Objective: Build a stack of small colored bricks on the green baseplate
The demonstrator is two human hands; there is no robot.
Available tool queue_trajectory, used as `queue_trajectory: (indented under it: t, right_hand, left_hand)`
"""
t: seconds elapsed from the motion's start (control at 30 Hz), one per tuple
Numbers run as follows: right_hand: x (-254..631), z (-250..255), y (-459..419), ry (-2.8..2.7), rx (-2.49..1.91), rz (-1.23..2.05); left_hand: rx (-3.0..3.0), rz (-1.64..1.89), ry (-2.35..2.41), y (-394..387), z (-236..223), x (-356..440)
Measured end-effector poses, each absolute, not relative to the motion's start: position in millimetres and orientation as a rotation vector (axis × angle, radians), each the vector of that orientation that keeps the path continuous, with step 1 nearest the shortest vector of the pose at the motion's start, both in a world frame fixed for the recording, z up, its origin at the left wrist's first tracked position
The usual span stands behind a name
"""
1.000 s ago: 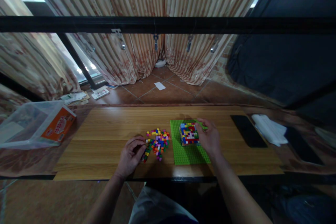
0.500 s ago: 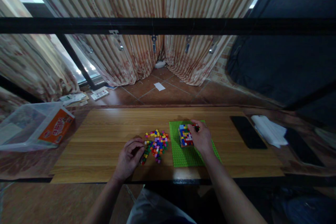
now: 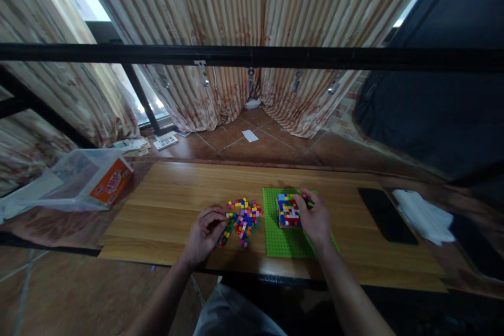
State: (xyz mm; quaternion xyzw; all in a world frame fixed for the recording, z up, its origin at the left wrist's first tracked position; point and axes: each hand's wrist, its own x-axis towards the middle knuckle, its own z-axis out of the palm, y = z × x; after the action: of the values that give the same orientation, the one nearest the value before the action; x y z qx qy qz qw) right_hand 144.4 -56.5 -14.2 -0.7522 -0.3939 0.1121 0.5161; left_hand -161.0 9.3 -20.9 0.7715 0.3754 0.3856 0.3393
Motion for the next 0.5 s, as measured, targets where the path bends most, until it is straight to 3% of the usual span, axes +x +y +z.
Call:
queue_trajectory:
  t: [0.23,0.5]
  right_hand:
    - [187,-23,-109,-0.952,-1.907,0.065]
    - [229,-56,-157,-1.004,-2.112,-0.155]
  left_hand:
    - [2.135,0.985,0.999,8,-15,-155]
    - [2.378,0.682,1.182,15,4,-122]
